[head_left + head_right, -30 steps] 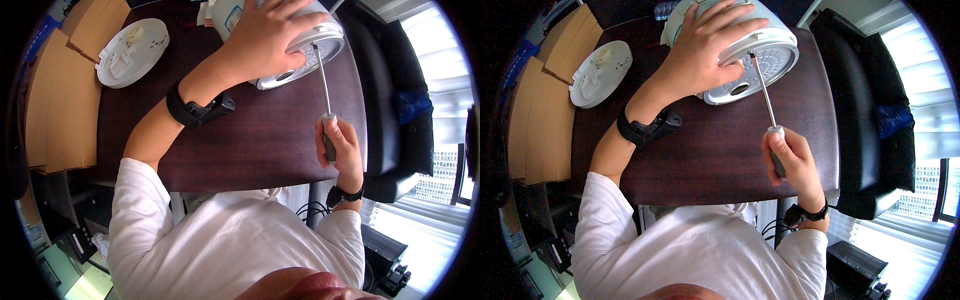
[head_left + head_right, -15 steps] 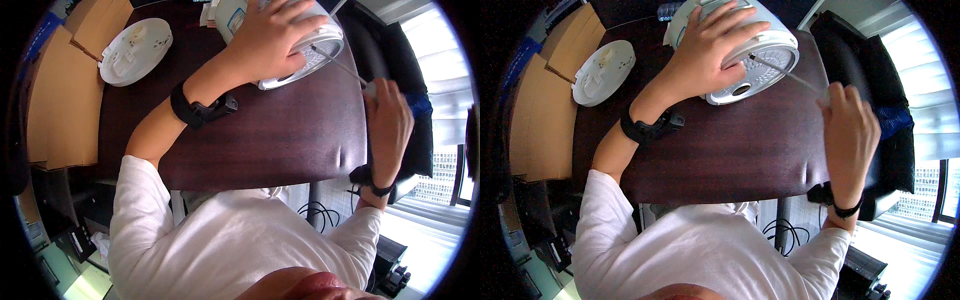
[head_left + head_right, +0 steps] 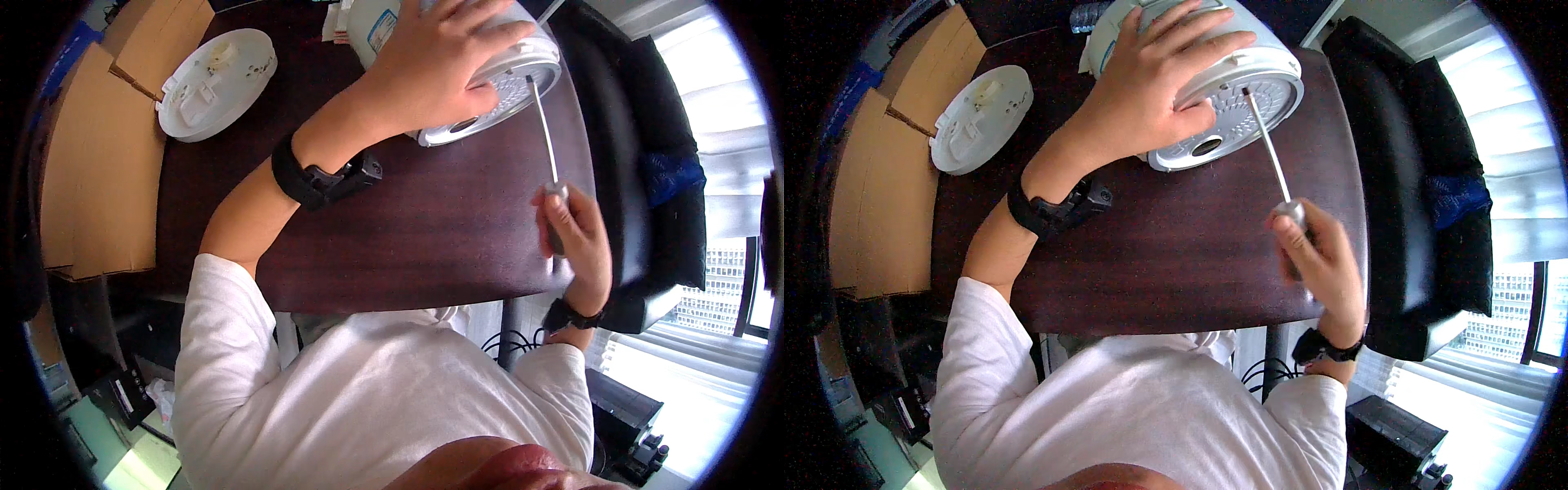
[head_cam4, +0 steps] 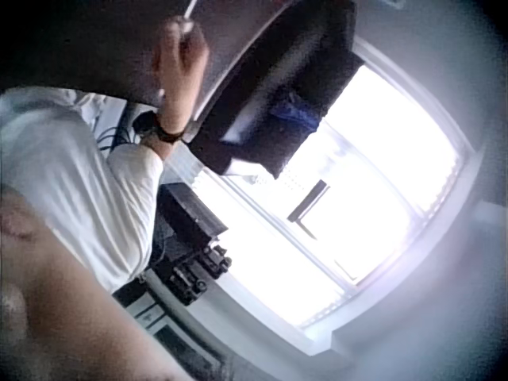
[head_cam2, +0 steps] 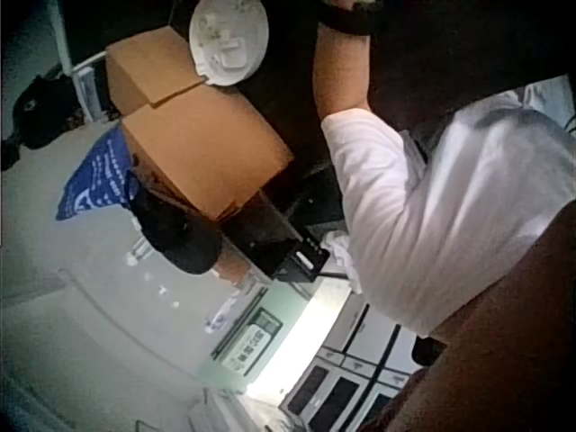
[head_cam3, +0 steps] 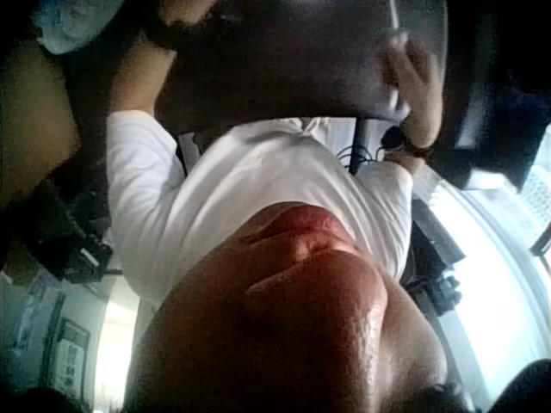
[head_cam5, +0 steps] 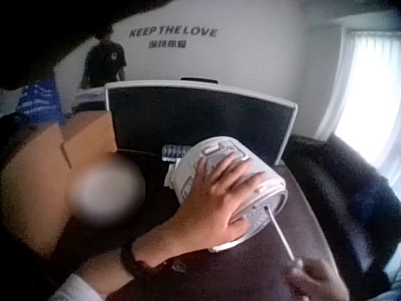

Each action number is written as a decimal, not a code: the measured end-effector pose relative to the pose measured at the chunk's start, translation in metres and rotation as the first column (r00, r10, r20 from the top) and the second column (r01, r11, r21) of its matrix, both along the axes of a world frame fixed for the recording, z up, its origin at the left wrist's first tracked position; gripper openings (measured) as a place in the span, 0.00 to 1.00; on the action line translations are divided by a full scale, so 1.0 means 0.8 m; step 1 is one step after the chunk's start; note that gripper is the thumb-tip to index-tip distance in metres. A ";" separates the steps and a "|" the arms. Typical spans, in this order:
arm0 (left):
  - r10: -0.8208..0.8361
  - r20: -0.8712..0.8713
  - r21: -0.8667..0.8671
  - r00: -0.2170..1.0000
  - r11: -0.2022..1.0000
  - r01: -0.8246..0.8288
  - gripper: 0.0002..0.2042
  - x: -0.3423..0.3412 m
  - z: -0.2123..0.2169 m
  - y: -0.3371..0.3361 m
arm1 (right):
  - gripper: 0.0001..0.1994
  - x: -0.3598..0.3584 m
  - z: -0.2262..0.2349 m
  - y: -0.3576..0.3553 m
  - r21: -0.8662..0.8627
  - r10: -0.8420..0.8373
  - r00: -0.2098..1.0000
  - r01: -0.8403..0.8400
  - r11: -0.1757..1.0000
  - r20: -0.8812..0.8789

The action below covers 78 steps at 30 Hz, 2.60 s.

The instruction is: The person uses a screwdriver to remove screws from the bottom of a white cylindrical appliance. They rotate the appliance to access different screws and place the removed screws on a plate on the table.

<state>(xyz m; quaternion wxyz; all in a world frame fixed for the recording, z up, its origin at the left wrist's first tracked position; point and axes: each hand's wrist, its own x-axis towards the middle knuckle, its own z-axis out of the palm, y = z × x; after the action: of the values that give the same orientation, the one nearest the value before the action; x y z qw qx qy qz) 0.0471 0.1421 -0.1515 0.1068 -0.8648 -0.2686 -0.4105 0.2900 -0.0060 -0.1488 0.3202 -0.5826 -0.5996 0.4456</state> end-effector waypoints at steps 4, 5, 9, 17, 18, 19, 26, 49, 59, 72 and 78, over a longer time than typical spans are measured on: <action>-0.017 0.019 -0.077 1.000 0.997 0.018 0.34 -0.002 0.002 -0.002 | 0.24 -0.022 -0.026 -0.005 -0.063 0.092 0.956 -0.114 0.992 -0.279; -0.015 0.013 -0.081 1.000 0.997 0.016 0.34 -0.003 0.003 -0.003 | 0.24 -0.024 -0.027 -0.005 -0.082 0.076 0.947 -0.107 0.991 -0.313; -0.004 -0.002 -0.074 1.000 0.997 0.003 0.35 -0.003 0.006 -0.005 | 0.24 -0.029 -0.026 -0.005 -0.105 0.040 0.917 -0.089 0.991 -0.396; 0.002 -0.017 -0.089 1.000 0.996 -0.003 0.34 -0.002 0.006 -0.006 | 0.26 -0.035 -0.029 -0.010 -0.114 0.010 0.864 -0.078 0.990 -0.504; 0.006 -0.018 -0.092 1.000 0.996 -0.008 0.35 -0.002 0.006 -0.006 | 0.26 -0.038 -0.028 -0.010 -0.129 0.002 0.844 -0.085 0.988 -0.536; 0.010 -0.019 -0.095 1.000 0.995 -0.012 0.35 -0.002 0.006 -0.006 | 0.27 -0.040 -0.027 -0.010 -0.144 -0.005 0.824 -0.093 0.985 -0.567; 0.054 -0.052 -0.055 0.997 0.997 -0.056 0.35 -0.003 0.004 -0.005 | 0.30 -0.055 -0.028 -0.021 -0.217 -0.063 0.475 -0.277 0.936 -0.878; 0.022 -0.013 -0.067 1.000 0.998 -0.022 0.33 -0.002 0.006 -0.006 | 0.31 -0.066 -0.014 -0.025 -0.210 -0.031 0.566 -0.253 0.944 -0.824; 0.019 -0.009 -0.079 1.000 0.997 -0.020 0.33 -0.001 0.006 -0.006 | 0.31 -0.067 -0.013 -0.025 -0.201 -0.014 0.599 -0.247 0.948 -0.801; 0.012 -0.023 -0.108 1.000 0.994 -0.014 0.34 -0.001 0.006 -0.006 | 0.30 -0.066 -0.001 -0.026 -0.237 -0.054 0.595 -0.234 0.943 -0.802; 0.035 -0.046 -0.086 0.998 0.996 -0.038 0.34 -0.001 0.006 -0.008 | 0.30 -0.068 0.026 -0.027 -0.234 0.021 0.820 -0.187 0.954 -0.571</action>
<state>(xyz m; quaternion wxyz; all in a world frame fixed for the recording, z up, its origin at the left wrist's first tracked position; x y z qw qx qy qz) 0.0467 0.1360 -0.1468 0.0824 -0.8724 -0.2996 -0.3773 0.2357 -0.0273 -0.1277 0.3719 -0.4305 -0.4408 0.6943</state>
